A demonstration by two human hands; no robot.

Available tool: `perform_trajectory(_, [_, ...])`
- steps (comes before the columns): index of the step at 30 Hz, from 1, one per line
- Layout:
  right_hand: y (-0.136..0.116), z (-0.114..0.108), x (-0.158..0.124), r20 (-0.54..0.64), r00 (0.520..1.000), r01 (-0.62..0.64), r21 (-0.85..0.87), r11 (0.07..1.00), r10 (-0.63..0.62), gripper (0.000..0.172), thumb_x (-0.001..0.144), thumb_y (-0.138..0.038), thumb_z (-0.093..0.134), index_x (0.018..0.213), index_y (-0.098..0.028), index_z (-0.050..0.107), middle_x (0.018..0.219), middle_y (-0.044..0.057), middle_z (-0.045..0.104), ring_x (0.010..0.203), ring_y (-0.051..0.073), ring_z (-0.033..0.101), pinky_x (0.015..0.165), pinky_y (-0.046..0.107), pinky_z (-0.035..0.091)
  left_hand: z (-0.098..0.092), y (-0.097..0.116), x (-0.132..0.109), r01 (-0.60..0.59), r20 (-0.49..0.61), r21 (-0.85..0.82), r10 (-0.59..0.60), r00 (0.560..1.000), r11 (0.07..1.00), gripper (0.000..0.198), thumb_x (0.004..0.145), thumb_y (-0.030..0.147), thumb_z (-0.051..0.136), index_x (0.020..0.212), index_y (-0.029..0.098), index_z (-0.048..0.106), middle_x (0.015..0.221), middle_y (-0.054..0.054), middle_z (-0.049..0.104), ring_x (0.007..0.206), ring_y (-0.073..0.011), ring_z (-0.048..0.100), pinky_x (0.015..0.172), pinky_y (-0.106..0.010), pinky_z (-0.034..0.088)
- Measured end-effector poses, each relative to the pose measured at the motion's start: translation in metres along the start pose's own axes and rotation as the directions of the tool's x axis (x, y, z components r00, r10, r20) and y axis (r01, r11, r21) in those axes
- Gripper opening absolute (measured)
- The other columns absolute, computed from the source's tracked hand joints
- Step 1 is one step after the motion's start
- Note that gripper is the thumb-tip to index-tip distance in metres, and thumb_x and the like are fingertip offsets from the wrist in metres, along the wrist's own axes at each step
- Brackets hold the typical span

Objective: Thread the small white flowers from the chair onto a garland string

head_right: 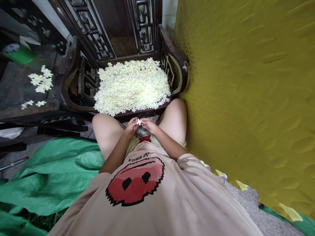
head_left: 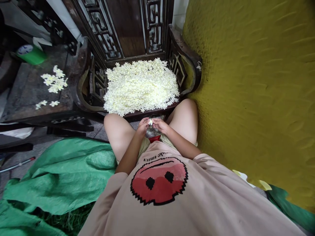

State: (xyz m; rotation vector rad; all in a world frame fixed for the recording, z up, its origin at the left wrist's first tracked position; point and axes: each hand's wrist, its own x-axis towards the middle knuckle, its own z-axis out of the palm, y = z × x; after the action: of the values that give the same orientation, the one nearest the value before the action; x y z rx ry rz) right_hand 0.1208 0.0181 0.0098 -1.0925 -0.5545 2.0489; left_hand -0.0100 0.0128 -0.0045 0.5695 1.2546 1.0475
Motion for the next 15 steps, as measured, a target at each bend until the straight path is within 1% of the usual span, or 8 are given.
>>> perform_trajectory(2, [0.001, -0.001, -0.001, -0.015, 1.000, -0.011, 0.015, 1.000, 0.011, 0.014, 0.073, -0.019, 0.071, 0.070, -0.014, 0.058, 0.056, -0.003, 0.054, 0.048, 0.005, 0.045, 0.046, 0.016, 0.035, 0.000, -0.001, 0.000, 0.008, -0.002, 0.010, -0.008, 1.000, 1.000, 0.032, 0.060, 0.036, 0.075, 0.078, 0.017, 0.058, 0.060, 0.003, 0.051, 0.046, -0.0042, 0.038, 0.048, -0.021, 0.031])
perform_trajectory(4, [0.002, -0.001, -0.001, -0.036, 0.999, -0.028, 0.019, 0.999, 0.028, 0.014, 0.073, -0.019, 0.070, 0.071, -0.014, 0.058, 0.056, -0.003, 0.055, 0.047, 0.005, 0.045, 0.045, 0.016, 0.035, 0.000, -0.001, -0.002, -0.010, -0.015, 0.038, 0.010, 1.000, 0.999, 0.031, 0.059, 0.037, 0.075, 0.076, 0.017, 0.059, 0.058, 0.004, 0.051, 0.046, -0.0049, 0.039, 0.048, -0.021, 0.032])
perform_trajectory(6, [0.002, -0.002, 0.000, -0.076, 0.996, -0.051, 0.005, 0.999, 0.051, 0.013, 0.073, -0.019, 0.070, 0.072, -0.014, 0.058, 0.056, -0.003, 0.055, 0.045, 0.004, 0.044, 0.043, 0.016, 0.033, 0.000, -0.001, -0.004, -0.090, -0.038, 0.086, 0.093, 0.995, 0.992, 0.028, 0.060, 0.037, 0.074, 0.073, 0.017, 0.060, 0.059, 0.002, 0.053, 0.050, -0.0068, 0.043, 0.053, -0.022, 0.036])
perform_trajectory(8, [0.003, -0.003, 0.001, -0.122, 0.989, -0.081, -0.014, 0.997, 0.078, 0.011, 0.074, -0.017, 0.069, 0.073, -0.014, 0.059, 0.055, -0.004, 0.054, 0.044, 0.004, 0.043, 0.042, 0.015, 0.031, 0.000, 0.001, -0.008, -0.217, -0.065, 0.184, 0.232, 0.970, 0.959, 0.023, 0.061, 0.035, 0.072, 0.070, 0.017, 0.061, 0.062, 0.001, 0.055, 0.056, -0.0095, 0.047, 0.059, -0.025, 0.039])
perform_trajectory(10, [0.004, -0.004, 0.002, -0.145, 0.984, -0.105, -0.023, 0.994, 0.100, 0.008, 0.074, -0.016, 0.067, 0.075, -0.013, 0.059, 0.054, -0.004, 0.054, 0.043, 0.003, 0.043, 0.041, 0.015, 0.030, 0.000, 0.003, -0.013, -0.341, -0.066, 0.330, 0.382, 0.922, 0.880, 0.018, 0.064, 0.034, 0.070, 0.069, 0.018, 0.064, 0.067, -0.001, 0.057, 0.062, -0.0119, 0.049, 0.065, -0.027, 0.041])
perform_trajectory(12, [0.004, -0.005, 0.003, -0.153, 0.981, -0.118, -0.009, 0.993, 0.116, 0.008, 0.075, -0.016, 0.066, 0.076, -0.014, 0.059, 0.052, -0.005, 0.052, 0.043, 0.004, 0.042, 0.041, 0.015, 0.029, -0.001, 0.005, -0.018, -0.424, -0.025, 0.474, 0.494, 0.869, 0.772, 0.015, 0.068, 0.034, 0.068, 0.069, 0.019, 0.066, 0.072, -0.003, 0.058, 0.067, -0.0142, 0.050, 0.070, -0.029, 0.041])
perform_trajectory(14, [0.004, -0.006, 0.004, -0.163, 0.979, -0.121, 0.025, 0.992, 0.123, 0.008, 0.075, -0.017, 0.066, 0.076, -0.014, 0.058, 0.050, -0.005, 0.050, 0.042, 0.004, 0.041, 0.040, 0.016, 0.029, -0.001, 0.007, -0.022, -0.465, 0.023, 0.571, 0.552, 0.833, 0.677, 0.014, 0.070, 0.034, 0.066, 0.068, 0.021, 0.068, 0.076, -0.004, 0.059, 0.075, -0.0170, 0.053, 0.078, -0.031, 0.041])
perform_trajectory(15, [0.004, -0.006, 0.005, -0.168, 0.978, -0.119, 0.046, 0.992, 0.126, 0.008, 0.076, -0.018, 0.065, 0.075, -0.015, 0.057, 0.050, -0.005, 0.050, 0.041, 0.005, 0.040, 0.040, 0.016, 0.028, -0.001, 0.007, -0.023, -0.469, 0.040, 0.604, 0.564, 0.825, 0.644, 0.014, 0.070, 0.035, 0.067, 0.068, 0.022, 0.069, 0.078, -0.004, 0.060, 0.079, -0.0183, 0.053, 0.082, -0.032, 0.040])
